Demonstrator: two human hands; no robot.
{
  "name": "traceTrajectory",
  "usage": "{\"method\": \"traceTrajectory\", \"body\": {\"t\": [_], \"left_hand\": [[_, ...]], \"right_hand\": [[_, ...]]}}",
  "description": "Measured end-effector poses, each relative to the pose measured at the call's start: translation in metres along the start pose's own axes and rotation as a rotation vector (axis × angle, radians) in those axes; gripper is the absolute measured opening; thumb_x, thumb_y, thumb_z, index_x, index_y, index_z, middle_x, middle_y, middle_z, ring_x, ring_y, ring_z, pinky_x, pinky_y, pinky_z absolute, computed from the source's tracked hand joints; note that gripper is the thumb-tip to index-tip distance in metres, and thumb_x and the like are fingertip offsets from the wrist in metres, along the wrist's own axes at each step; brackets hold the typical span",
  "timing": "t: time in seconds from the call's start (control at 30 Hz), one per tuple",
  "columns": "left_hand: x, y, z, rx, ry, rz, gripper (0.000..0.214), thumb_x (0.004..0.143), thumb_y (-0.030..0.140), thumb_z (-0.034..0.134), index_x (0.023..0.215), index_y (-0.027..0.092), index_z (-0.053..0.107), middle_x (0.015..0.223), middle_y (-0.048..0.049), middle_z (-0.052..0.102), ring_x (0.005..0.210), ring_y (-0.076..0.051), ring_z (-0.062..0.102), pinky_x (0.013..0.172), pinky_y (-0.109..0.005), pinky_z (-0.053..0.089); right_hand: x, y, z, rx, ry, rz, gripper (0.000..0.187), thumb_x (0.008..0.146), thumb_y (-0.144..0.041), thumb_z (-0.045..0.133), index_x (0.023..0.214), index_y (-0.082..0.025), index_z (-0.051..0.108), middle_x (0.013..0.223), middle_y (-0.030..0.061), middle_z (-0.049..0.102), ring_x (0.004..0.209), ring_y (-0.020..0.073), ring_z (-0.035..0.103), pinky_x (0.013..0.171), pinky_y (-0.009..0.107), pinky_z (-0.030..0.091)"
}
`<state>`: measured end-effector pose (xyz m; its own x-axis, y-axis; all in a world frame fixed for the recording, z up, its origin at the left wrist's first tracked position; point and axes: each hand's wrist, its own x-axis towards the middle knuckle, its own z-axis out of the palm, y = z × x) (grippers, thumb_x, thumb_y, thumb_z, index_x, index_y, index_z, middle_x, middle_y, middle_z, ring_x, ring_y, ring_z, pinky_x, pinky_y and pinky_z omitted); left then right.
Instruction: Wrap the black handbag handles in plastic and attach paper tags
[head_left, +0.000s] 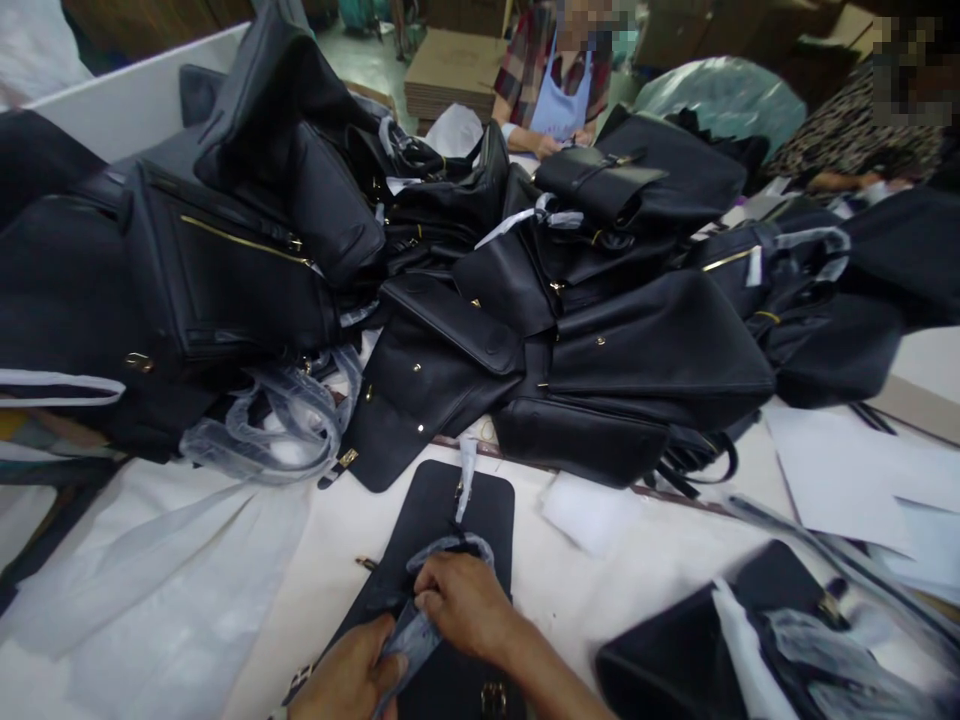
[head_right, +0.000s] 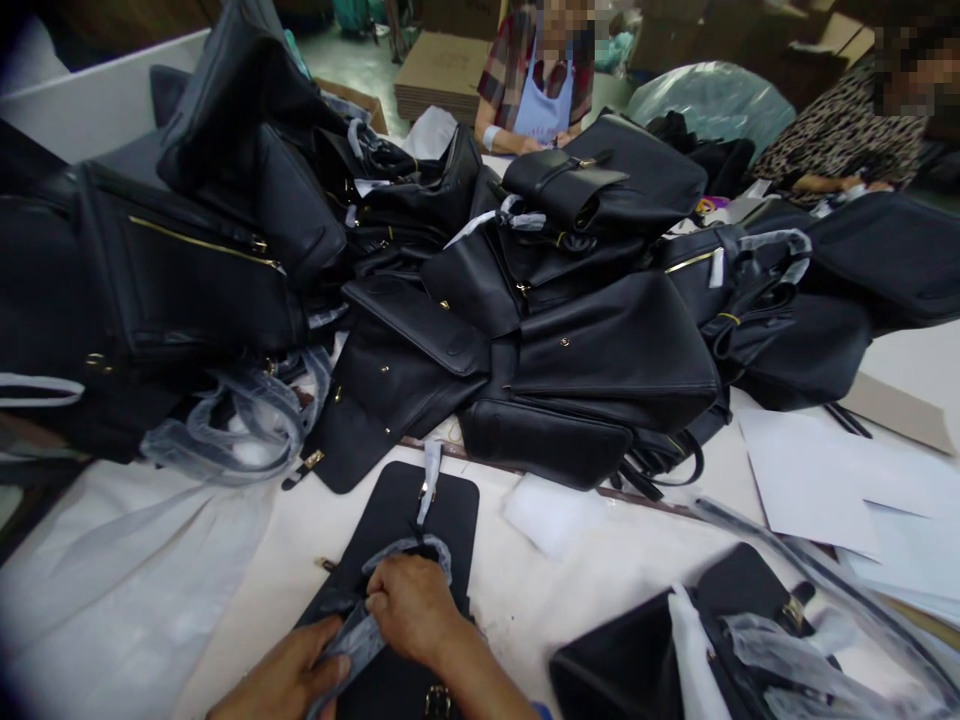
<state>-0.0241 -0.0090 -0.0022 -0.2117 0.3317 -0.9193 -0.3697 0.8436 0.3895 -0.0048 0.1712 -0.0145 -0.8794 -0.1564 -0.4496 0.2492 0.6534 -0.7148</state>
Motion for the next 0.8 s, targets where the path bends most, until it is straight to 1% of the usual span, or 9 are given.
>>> {"method": "traceTrajectory", "body": {"t": [0.07,0.13,0.27,0.4,0.47,0.57,0.67,0.73,0.8], "left_hand": [[-0.002,0.003,0.003,-0.014,0.017,-0.002,0.035,0.08,0.051,0.044,0.092,0.019,0.047,0.054,0.0,0.06,0.042,-0.015,0.058,0.037,-0.02,0.038],[-0.005,0.008,0.005,-0.045,0.03,0.0,0.037,0.08,0.052,0.042,0.093,0.018,0.046,0.053,0.0009,0.059,0.039,-0.014,0.056,0.036,-0.02,0.036],[-0.01,0.014,0.007,-0.117,0.047,0.025,0.042,0.079,0.05,0.044,0.103,0.016,0.042,0.058,0.0007,0.06,0.038,-0.012,0.055,0.036,-0.019,0.035],[-0.005,0.01,0.008,-0.162,0.03,0.06,0.056,0.078,0.048,0.046,0.119,0.013,0.034,0.062,0.0005,0.062,0.04,-0.012,0.057,0.037,-0.02,0.037],[-0.001,0.006,0.009,-0.16,0.028,0.065,0.057,0.079,0.047,0.046,0.122,0.013,0.032,0.063,0.0006,0.062,0.041,-0.012,0.058,0.036,-0.02,0.038],[0.002,0.003,0.011,-0.159,0.027,0.077,0.052,0.082,0.039,0.044,0.124,0.012,0.03,0.065,0.0001,0.062,0.041,-0.012,0.058,0.036,-0.019,0.038],[0.001,0.005,0.011,-0.166,0.035,0.071,0.048,0.083,0.032,0.041,0.124,0.011,0.029,0.066,-0.0006,0.062,0.041,-0.012,0.058,0.036,-0.019,0.039],[-0.001,0.007,0.008,-0.18,0.047,0.058,0.046,0.083,0.031,0.042,0.123,0.011,0.031,0.064,-0.0003,0.062,0.04,-0.012,0.058,0.036,-0.019,0.038],[-0.003,0.008,0.004,-0.193,0.033,0.059,0.042,0.084,0.032,0.045,0.12,0.013,0.036,0.063,0.0001,0.062,0.04,-0.012,0.058,0.037,-0.02,0.039]], "right_hand": [[-0.001,-0.002,-0.002,0.0,-0.019,-0.003,0.018,0.078,-0.026,0.054,0.087,-0.022,0.069,0.092,0.0007,0.073,0.09,0.017,0.066,0.076,0.024,0.043],[-0.001,-0.006,-0.005,-0.057,-0.037,-0.009,0.017,0.078,-0.028,0.056,0.085,-0.021,0.07,0.091,0.0017,0.073,0.089,0.019,0.066,0.075,0.025,0.044],[0.0,-0.02,-0.007,-0.19,-0.064,-0.019,0.021,0.081,-0.023,0.051,0.082,-0.016,0.07,0.087,0.0065,0.073,0.086,0.0215,0.067,0.071,0.027,0.045],[0.002,-0.026,-0.005,-0.223,-0.073,-0.02,0.024,0.082,-0.021,0.047,0.082,-0.015,0.07,0.085,0.0092,0.073,0.083,0.0236,0.068,0.068,0.03,0.047],[0.003,-0.024,-0.004,-0.248,-0.077,-0.028,0.025,0.082,-0.02,0.045,0.082,-0.014,0.07,0.084,0.0108,0.073,0.082,0.0239,0.068,0.068,0.03,0.047],[0.004,-0.02,-0.004,-0.297,-0.087,-0.035,0.023,0.08,-0.018,0.047,0.085,-0.012,0.069,0.087,0.0131,0.072,0.082,0.0236,0.068,0.069,0.03,0.047],[0.006,-0.017,-0.004,-0.291,-0.08,-0.019,0.021,0.079,-0.018,0.048,0.084,-0.014,0.068,0.087,0.0104,0.072,0.082,0.0224,0.068,0.069,0.029,0.047],[0.008,-0.018,-0.004,-0.245,-0.068,-0.017,0.02,0.081,-0.018,0.048,0.083,-0.016,0.067,0.087,0.0072,0.072,0.084,0.0207,0.067,0.071,0.028,0.047],[0.006,-0.018,-0.005,-0.194,-0.084,-0.033,0.019,0.085,-0.019,0.048,0.086,-0.018,0.067,0.09,0.0038,0.072,0.089,0.0188,0.066,0.076,0.027,0.048]]}}
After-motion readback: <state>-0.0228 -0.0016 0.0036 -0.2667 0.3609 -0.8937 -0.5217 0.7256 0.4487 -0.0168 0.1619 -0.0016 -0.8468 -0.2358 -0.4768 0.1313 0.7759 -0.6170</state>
